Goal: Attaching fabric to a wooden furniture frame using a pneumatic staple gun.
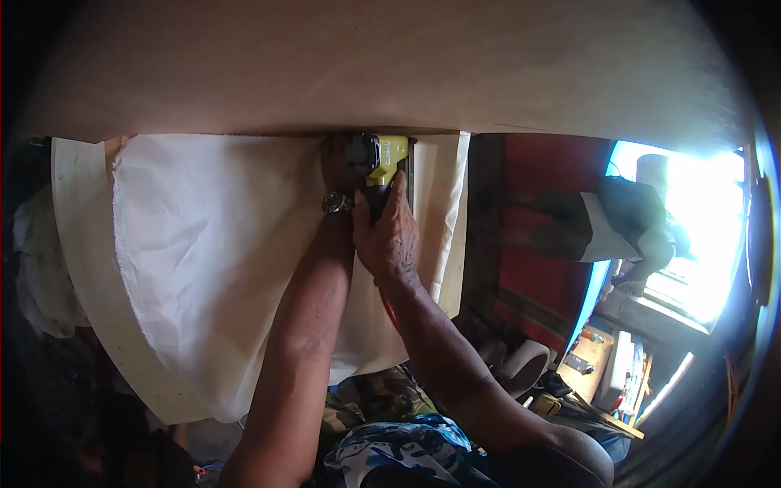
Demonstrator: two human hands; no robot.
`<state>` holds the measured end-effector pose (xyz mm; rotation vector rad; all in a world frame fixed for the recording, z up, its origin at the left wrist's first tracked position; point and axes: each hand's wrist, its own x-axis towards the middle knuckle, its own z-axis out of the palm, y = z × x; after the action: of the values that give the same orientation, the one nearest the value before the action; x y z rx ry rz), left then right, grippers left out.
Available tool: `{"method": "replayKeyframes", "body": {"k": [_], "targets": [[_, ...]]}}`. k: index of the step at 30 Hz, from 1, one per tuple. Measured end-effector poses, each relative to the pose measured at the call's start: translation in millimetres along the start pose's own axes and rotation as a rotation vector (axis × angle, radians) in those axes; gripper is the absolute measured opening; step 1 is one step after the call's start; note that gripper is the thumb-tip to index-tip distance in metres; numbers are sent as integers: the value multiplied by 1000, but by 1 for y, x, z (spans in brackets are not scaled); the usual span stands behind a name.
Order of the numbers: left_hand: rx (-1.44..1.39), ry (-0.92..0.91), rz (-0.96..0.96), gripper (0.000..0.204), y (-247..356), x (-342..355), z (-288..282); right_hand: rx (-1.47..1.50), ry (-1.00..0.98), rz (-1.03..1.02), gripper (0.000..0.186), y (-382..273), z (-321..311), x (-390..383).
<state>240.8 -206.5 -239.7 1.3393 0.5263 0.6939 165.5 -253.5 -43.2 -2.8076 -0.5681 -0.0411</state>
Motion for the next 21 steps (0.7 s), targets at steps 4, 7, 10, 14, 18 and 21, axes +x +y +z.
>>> {"method": "replayKeyframes", "body": {"k": [4,7,10,14,18,21], "targets": [[413,-52,141,32,53,0,-5,-33,7,-42,77,15,-9,1],[463,-6,127,34,60,4,-16,-32,-14,5,78,5,-7,4],[422,106,167,36,54,5,-22,-35,-18,-1,78,0,-3,2],[294,73,34,36,66,-6,12,-103,-10,38,79,17,-19,10],[-18,57,-64,36,-71,-2,-42,91,-193,76,78,-32,-10,-3],[-84,95,-150,45,-79,-5,-1,34,-197,55,78,-21,-26,1]]}}
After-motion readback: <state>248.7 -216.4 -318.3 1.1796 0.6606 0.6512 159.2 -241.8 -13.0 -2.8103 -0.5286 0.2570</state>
